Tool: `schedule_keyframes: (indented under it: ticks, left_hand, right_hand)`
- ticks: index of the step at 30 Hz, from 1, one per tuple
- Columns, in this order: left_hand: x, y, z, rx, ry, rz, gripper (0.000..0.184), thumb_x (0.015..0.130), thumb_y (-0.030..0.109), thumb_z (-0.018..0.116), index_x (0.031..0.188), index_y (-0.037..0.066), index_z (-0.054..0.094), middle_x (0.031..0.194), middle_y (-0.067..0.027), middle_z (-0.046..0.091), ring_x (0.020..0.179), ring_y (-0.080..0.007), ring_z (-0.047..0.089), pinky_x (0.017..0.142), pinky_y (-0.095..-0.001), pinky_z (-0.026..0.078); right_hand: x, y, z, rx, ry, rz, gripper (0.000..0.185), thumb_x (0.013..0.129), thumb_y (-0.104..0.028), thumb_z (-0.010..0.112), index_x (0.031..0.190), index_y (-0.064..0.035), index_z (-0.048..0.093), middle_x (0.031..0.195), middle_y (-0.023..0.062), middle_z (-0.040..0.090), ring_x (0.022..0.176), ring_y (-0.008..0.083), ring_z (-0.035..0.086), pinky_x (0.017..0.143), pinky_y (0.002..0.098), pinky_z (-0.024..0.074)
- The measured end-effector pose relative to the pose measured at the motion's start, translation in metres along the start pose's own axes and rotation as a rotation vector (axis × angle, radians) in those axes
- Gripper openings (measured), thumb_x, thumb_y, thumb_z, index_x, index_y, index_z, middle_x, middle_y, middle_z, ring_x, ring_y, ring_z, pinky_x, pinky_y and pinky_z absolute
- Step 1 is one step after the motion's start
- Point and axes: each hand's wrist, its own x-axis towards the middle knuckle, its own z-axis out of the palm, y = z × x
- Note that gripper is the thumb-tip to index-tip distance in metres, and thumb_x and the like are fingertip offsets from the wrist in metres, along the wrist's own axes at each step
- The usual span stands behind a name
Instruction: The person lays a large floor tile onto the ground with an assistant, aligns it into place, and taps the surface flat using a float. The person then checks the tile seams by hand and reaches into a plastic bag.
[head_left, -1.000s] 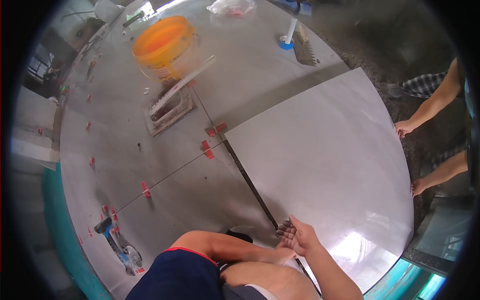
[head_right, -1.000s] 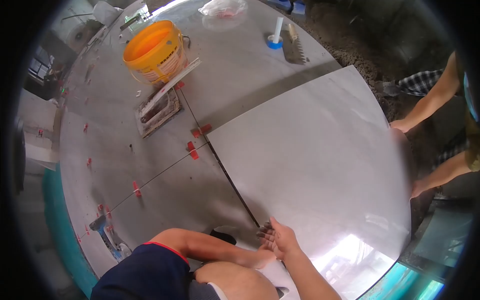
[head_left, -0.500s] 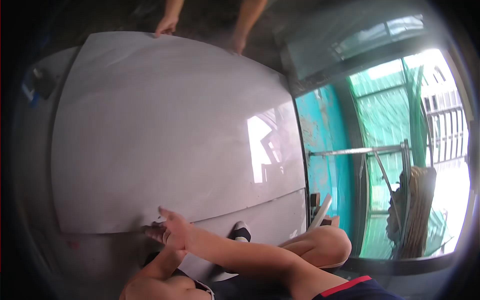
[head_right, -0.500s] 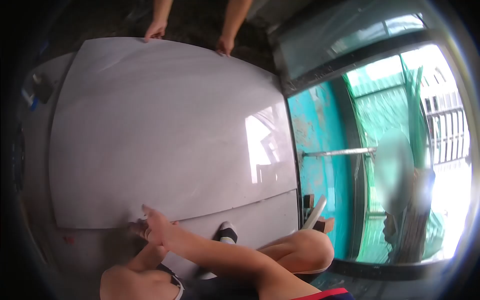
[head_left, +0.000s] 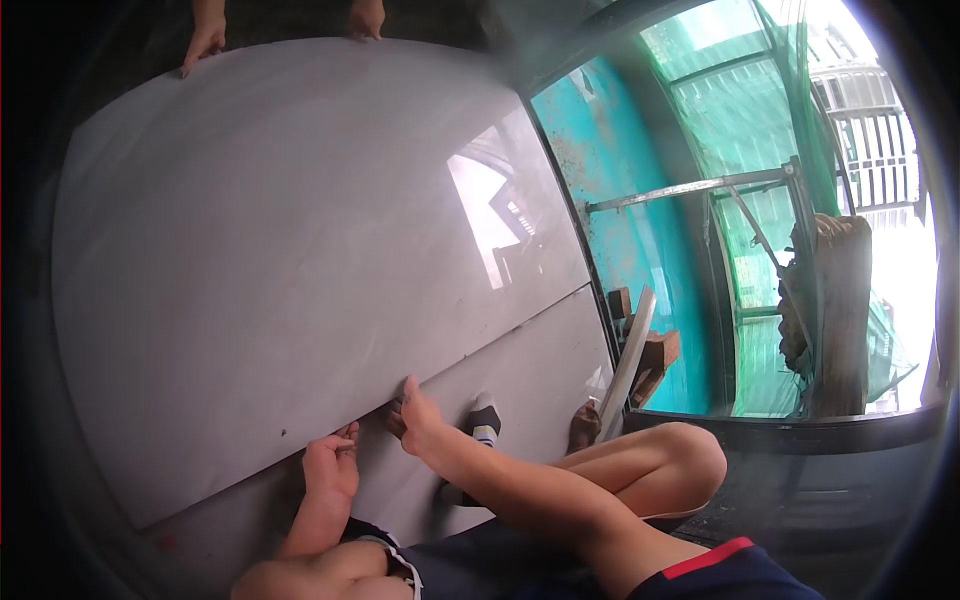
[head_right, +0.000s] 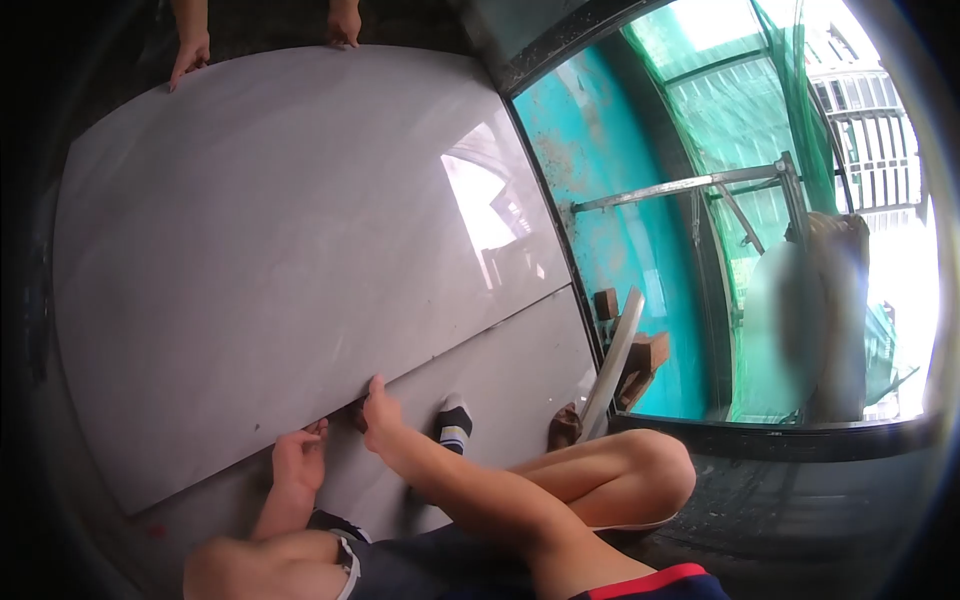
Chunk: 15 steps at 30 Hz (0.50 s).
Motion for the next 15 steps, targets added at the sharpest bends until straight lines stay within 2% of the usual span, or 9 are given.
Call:
schedule_keyframes:
  ticks: [3,6,7,10,12,14,15]
  left_hand:
    - [0.001,0.0,-0.008,0.008,-0.024,0.031,0.049,0.065,-0.015,0.044,0.111,-0.008,0.056,0.106,-0.0169,0.061,0.098,-0.0289,0.06,0.087,-0.0337,0.049]
    - [-0.005,0.0,0.006,-0.001,-0.017,0.032,0.048,0.065,-0.016,0.044,0.111,-0.008,0.056,0.107,-0.0169,0.061,0.098,-0.0282,0.06,0.087,-0.0334,0.049]
    - [-0.006,0.001,0.008,0.003,-0.011,0.022,0.047,0.065,-0.016,0.044,0.11,-0.008,0.056,0.106,-0.0168,0.061,0.098,-0.0282,0.06,0.087,-0.0333,0.049]
    - [-0.008,0.004,0.012,-0.018,0.018,0.008,0.046,0.065,-0.017,0.044,0.109,-0.01,0.055,0.11,-0.0174,0.059,0.1,-0.0291,0.059,0.087,-0.0329,0.048]
    - [-0.014,0.002,0.011,-0.025,0.013,0.007,0.046,0.065,-0.018,0.043,0.109,-0.01,0.055,0.112,-0.0179,0.058,0.101,-0.0296,0.058,0.088,-0.0328,0.048]
    - [-0.011,0.004,0.011,-0.019,0.017,0.016,0.048,0.065,-0.018,0.043,0.112,-0.01,0.052,0.115,-0.0184,0.057,0.105,-0.0307,0.057,0.09,-0.0331,0.047]
    - [-0.011,0.004,0.013,-0.018,0.033,0.019,0.049,0.065,-0.018,0.042,0.112,-0.01,0.052,0.114,-0.0183,0.057,0.105,-0.031,0.057,0.091,-0.0332,0.047]
  right_hand:
    - [-0.02,-0.007,0.012,0.011,0.111,-0.012,0.06,0.1,-0.054,0.042,0.136,-0.0055,0.043,0.126,0.0085,0.054,0.092,0.0266,0.064,0.083,0.0446,0.0523]
    - [-0.042,-0.007,0.022,0.114,0.077,0.015,0.059,0.1,-0.054,0.041,0.134,-0.006,0.044,0.121,0.0081,0.057,0.096,0.0273,0.064,0.083,0.0456,0.0523]
    - [-0.032,-0.001,0.015,0.14,0.045,0.078,0.056,0.101,-0.053,0.041,0.13,-0.0052,0.046,0.116,0.008,0.06,0.097,0.0276,0.065,0.082,0.0456,0.0526]
    - [-0.042,-0.006,0.007,0.076,0.162,0.059,0.051,0.101,-0.054,0.041,0.118,-0.0065,0.051,0.105,0.0075,0.061,0.085,0.026,0.064,0.074,0.0417,0.0522]
    - [-0.005,-0.019,-0.018,-0.009,0.264,-0.072,0.048,0.1,-0.054,0.041,0.108,-0.008,0.055,0.096,0.0071,0.058,0.07,0.0241,0.058,0.065,0.0362,0.0488]
    - [0.023,-0.051,-0.032,0.099,0.257,-0.154,0.046,0.1,-0.054,0.042,0.102,-0.0097,0.056,0.09,0.0063,0.055,0.068,0.0216,0.052,0.064,0.0365,0.0459]
    - [0.021,-0.066,-0.034,0.084,0.216,-0.157,0.046,0.1,-0.053,0.042,0.106,-0.0091,0.055,0.095,0.0067,0.057,0.074,0.0214,0.054,0.068,0.0379,0.046]
